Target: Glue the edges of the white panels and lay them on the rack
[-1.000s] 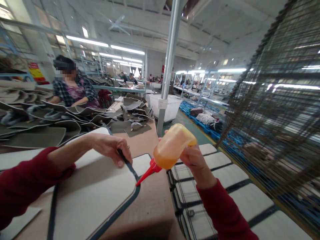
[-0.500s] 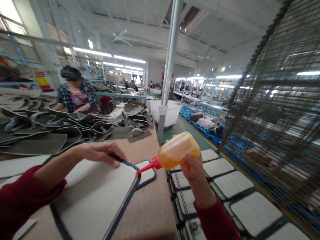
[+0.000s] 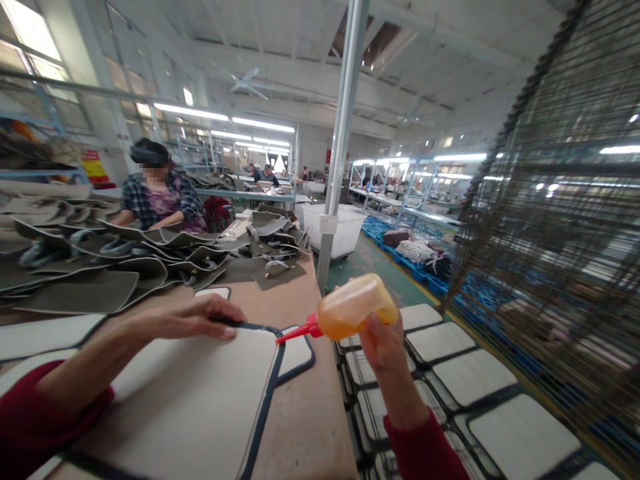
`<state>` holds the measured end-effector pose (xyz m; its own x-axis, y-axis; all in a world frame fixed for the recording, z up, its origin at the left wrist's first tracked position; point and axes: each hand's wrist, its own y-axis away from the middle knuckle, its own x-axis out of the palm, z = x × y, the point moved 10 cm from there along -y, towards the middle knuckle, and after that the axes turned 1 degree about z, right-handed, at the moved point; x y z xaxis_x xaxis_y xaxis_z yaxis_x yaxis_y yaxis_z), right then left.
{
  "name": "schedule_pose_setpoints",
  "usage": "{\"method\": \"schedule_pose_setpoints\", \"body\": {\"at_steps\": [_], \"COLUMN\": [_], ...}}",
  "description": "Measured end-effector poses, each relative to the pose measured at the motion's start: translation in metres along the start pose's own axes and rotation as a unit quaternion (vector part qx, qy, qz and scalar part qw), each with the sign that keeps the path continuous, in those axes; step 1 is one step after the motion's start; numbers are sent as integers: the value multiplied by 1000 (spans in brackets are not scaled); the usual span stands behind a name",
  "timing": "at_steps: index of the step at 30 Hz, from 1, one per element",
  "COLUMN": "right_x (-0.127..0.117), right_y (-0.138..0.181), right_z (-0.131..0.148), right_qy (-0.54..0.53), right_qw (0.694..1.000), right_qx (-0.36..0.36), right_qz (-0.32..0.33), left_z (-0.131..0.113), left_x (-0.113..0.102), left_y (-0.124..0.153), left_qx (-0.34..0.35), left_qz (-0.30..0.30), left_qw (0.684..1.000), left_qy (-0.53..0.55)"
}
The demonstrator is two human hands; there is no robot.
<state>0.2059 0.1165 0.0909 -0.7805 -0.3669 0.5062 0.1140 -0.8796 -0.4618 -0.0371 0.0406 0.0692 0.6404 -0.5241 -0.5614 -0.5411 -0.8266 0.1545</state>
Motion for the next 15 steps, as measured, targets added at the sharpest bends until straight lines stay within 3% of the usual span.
{"method": "schedule_pose_setpoints", "body": {"at_steps": [7,15], "right_x": [-4,0], "right_y": [5,-3], "right_z": [-10,-8], "right_qy": [-1,-14], "right_qw": [1000,1000], "right_qx": [7,-3], "right_qz": [12,-9], "left_z": [8,14], "left_x": [-7,-8], "left_y": [8,13], "left_qx": [-35,-35], "left_qz": [-52,-69], "left_qw": [998,996], "left_qy": [16,45]}}
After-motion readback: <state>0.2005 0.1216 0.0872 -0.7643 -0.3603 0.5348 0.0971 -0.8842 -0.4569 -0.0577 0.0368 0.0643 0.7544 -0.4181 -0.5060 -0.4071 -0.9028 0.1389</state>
